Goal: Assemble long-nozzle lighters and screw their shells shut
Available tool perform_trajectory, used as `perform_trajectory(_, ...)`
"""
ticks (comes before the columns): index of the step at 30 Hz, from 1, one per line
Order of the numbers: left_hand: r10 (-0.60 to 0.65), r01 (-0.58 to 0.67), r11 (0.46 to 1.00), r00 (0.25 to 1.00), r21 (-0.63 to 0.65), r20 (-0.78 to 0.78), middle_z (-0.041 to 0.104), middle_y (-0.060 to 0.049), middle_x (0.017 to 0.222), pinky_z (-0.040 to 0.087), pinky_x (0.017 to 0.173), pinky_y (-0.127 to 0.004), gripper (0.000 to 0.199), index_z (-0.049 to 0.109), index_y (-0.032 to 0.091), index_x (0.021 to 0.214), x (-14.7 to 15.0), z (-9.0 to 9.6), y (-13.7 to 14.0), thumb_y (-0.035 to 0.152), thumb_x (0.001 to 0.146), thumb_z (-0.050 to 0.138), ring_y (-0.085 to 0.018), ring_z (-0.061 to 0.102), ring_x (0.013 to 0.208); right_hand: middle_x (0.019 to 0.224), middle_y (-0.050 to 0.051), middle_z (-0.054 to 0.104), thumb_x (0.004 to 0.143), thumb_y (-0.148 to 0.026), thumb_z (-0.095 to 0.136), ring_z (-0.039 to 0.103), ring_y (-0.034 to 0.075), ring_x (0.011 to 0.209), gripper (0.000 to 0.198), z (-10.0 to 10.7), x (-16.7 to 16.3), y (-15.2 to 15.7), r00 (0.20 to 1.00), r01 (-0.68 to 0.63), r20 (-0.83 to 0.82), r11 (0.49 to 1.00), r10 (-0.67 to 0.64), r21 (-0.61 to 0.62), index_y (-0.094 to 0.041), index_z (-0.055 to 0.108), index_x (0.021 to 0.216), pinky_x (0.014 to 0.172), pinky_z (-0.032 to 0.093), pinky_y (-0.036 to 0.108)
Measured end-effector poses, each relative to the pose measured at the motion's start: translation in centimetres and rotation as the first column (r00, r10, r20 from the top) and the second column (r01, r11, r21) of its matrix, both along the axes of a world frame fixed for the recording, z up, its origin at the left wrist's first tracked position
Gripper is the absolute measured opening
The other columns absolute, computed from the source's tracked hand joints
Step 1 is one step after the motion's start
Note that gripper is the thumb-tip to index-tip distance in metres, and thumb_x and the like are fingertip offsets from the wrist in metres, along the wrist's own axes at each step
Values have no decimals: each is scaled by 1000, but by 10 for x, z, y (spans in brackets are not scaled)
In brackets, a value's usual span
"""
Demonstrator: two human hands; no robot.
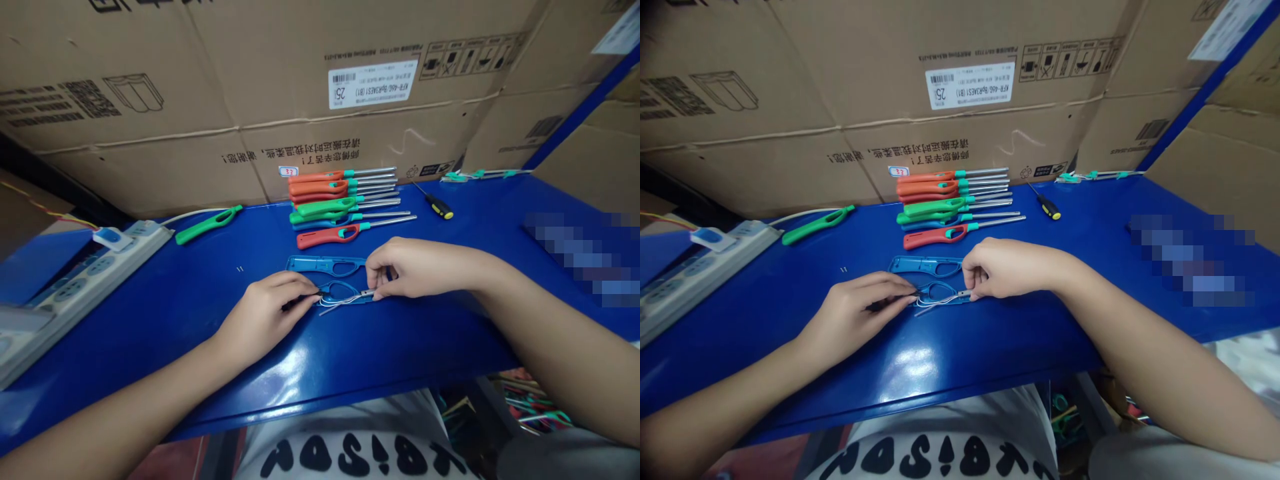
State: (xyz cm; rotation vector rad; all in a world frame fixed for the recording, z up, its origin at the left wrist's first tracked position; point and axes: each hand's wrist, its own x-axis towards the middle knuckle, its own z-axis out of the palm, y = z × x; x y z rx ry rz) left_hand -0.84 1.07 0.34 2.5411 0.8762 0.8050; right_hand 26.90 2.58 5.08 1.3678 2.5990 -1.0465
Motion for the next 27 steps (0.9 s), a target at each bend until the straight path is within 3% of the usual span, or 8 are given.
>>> perform_trajectory(7,23,-23,1000,1000,-10,-11,74,-4,91,56,74,-21,8,76,16,96,0,3,-2,16,92,70,-13,70,80,81,-2,77,84,-19,70,69,14,76,8,0,2,-6,996,-69,58,986,61,150,-22,77,82,67,42,24)
perform_trajectory(19,9,-8,999,1000,-32,20,75,-4,95,57,79,-23,9,77,16,97,1,-1,-1,17,93,68,-14,72,86,78,-1,73,87,-24,71,63,15,73,9,0,-4,-10,980,-122,182,958,75,259,-22,75,79,64,35,27)
perform_trajectory(27,17,-16,999,1000,-40,5,77,-4,92,57,76,-25,10,77,15,96,1,-2,-1,18,93,67,-16,73,83,81,1,70,89,-16,66,63,16,78,13,-2,-9,-12,970,-171,215,940,109,296,-19,72,77,67,36,27)
